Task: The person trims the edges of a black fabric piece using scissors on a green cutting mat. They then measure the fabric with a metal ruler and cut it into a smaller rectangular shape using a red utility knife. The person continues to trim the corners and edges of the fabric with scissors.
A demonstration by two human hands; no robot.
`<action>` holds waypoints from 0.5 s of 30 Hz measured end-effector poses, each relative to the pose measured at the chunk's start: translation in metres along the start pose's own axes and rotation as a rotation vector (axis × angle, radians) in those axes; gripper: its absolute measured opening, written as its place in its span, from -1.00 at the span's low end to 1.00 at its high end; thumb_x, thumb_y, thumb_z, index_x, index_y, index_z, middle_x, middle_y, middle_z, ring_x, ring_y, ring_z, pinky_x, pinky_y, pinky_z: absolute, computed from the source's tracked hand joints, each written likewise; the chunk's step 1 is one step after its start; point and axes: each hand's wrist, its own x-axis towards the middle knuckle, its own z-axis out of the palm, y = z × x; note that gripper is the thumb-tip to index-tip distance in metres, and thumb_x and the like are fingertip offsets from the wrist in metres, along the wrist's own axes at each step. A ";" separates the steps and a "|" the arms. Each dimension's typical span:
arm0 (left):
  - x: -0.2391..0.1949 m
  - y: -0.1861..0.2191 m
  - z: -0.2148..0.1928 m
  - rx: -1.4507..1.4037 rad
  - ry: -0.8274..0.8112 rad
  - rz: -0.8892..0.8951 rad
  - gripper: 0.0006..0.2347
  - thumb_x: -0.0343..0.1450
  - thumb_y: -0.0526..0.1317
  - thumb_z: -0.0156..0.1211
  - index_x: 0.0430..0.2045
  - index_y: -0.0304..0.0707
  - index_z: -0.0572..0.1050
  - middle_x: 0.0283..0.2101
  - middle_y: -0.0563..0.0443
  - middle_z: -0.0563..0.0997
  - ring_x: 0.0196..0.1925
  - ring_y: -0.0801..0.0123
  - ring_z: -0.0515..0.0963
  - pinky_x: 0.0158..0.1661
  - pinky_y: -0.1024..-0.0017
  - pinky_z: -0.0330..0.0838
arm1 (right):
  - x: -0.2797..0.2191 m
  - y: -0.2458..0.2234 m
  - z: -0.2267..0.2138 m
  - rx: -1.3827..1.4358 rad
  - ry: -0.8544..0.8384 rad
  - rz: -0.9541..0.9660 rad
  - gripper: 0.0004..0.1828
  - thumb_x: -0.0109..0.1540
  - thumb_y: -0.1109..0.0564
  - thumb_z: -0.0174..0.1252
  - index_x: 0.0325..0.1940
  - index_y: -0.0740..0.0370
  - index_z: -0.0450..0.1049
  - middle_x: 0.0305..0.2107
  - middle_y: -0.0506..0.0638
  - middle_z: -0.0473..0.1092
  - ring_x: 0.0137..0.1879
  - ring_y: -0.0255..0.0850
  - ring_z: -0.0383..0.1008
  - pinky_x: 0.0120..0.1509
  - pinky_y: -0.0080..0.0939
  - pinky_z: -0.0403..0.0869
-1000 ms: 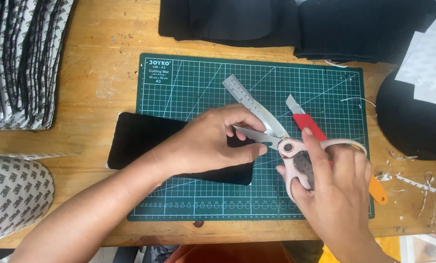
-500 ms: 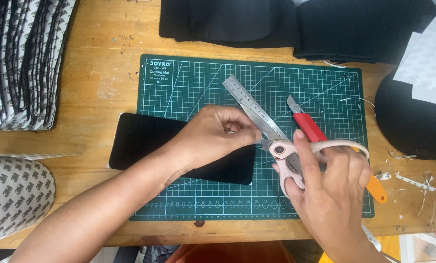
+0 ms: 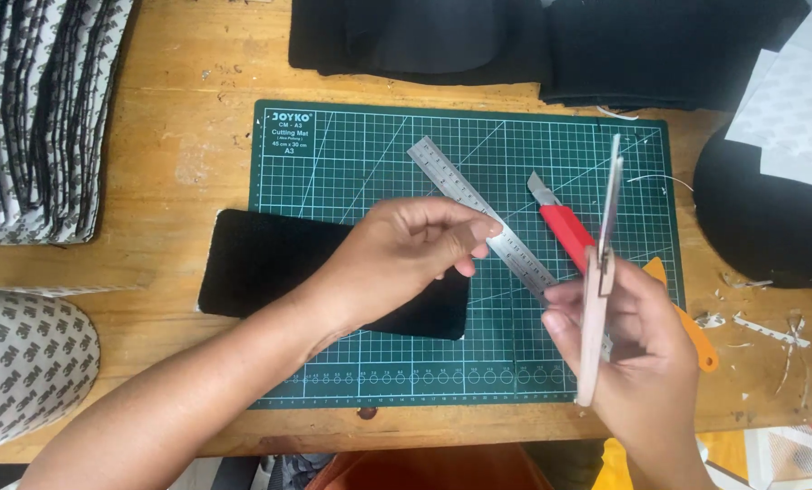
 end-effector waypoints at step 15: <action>-0.006 -0.025 0.002 0.010 -0.071 0.276 -0.83 0.46 -0.44 0.06 -0.28 -0.17 0.60 -0.31 0.07 0.62 -0.29 0.50 0.59 -0.15 0.58 0.55 | 0.074 0.012 -0.071 -1.140 -0.288 0.337 -0.57 0.29 -0.18 0.17 0.23 -0.14 0.50 -0.32 -0.05 0.65 -0.28 0.05 0.68 -0.12 0.10 0.65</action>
